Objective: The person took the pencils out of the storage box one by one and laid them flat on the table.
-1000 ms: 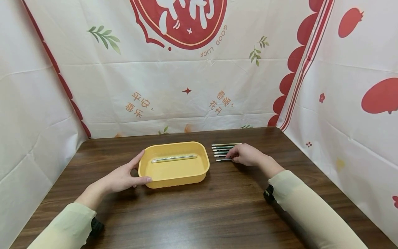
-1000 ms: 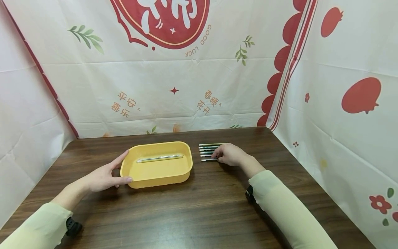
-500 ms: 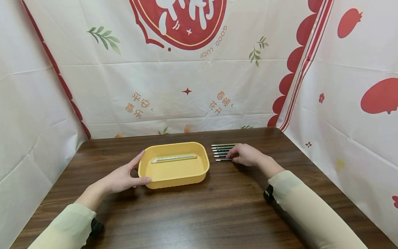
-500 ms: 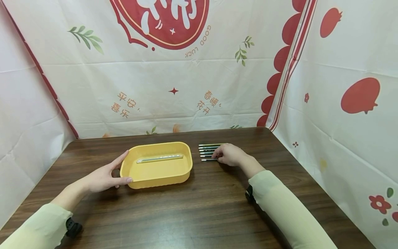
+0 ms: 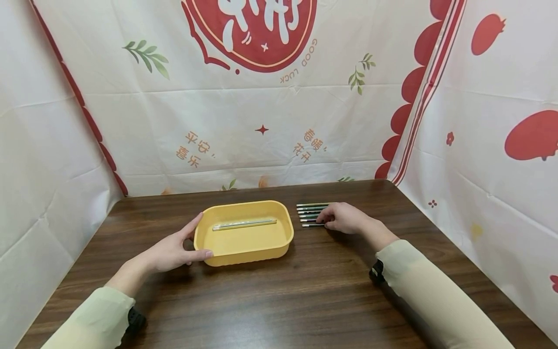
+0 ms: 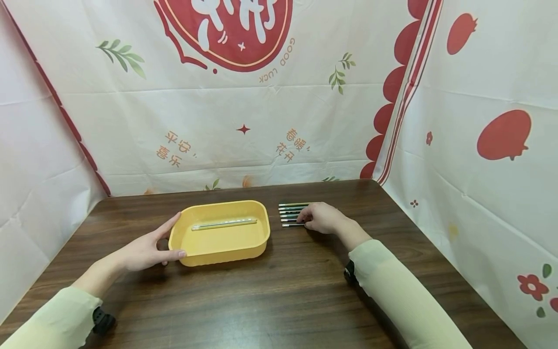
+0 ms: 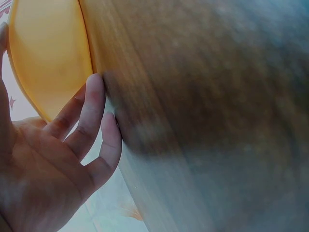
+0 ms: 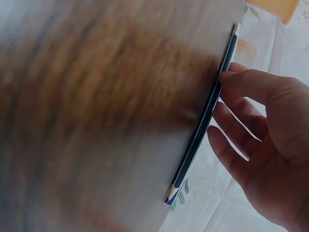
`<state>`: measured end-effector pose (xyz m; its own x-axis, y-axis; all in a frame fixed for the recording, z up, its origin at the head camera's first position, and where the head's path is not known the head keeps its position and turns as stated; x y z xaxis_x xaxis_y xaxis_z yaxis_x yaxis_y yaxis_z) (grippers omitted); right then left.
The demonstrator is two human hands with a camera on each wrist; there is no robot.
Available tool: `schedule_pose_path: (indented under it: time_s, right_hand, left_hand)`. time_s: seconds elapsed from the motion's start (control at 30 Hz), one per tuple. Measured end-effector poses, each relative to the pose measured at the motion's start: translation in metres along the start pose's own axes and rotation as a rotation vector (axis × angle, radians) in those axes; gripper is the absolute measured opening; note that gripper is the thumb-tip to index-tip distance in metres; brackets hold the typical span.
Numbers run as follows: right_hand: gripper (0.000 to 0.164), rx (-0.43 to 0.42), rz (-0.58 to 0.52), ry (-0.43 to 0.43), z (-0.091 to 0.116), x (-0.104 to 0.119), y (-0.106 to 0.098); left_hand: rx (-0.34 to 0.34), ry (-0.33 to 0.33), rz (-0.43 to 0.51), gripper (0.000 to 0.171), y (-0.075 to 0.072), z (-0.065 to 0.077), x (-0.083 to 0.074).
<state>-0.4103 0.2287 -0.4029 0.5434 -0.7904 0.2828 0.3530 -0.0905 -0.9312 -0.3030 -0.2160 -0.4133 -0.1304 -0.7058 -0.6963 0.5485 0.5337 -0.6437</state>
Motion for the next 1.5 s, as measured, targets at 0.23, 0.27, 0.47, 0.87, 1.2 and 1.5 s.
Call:
schedule_pose_path:
  time_s: [0.23,0.27,0.47,0.87,1.2,1.5]
  right_hand:
    - [0.023,-0.043,-0.067,0.009,0.005,0.006,-0.011]
    - [0.022,-0.049,-0.084,0.009,0.005,0.008,-0.013]
    - [0.023,-0.076,-0.178,-0.017,0.004,0.025,-0.024]
    - [0.026,-0.115,-0.251,-0.165,-0.010,0.081,-0.034]
    - [0.028,-0.092,-0.267,-0.236,-0.032,0.125,-0.034]
    - [0.029,-0.057,-0.254,-0.291,-0.054,0.158,-0.025]
  left_hand:
    - [0.001,0.001,-0.010,0.122,0.000,-0.001,-0.001]
    - [0.001,0.001,-0.011,0.122,0.000,-0.001,-0.001]
    - [0.002,0.002,-0.003,0.122,0.000,-0.001,0.000]
    - [0.005,0.006,0.007,0.122,0.000,-0.001,0.000]
    - [0.000,0.001,-0.014,0.122,-0.001,-0.001,0.001]
    - [-0.006,-0.008,-0.041,0.122,-0.001,-0.001,0.002]
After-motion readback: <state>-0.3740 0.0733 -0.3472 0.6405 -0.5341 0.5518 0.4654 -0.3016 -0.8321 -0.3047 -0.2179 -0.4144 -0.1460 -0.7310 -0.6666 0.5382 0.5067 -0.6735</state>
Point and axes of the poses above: each hand's wrist, its own z-axis away from the middle knuckle, its own y-axis out of the palm, x = y × z, the point moved 7 cm from there along -z, towards the middle knuckle, and after that the axes turned 14 degrees about x, right-handed, at the moved point
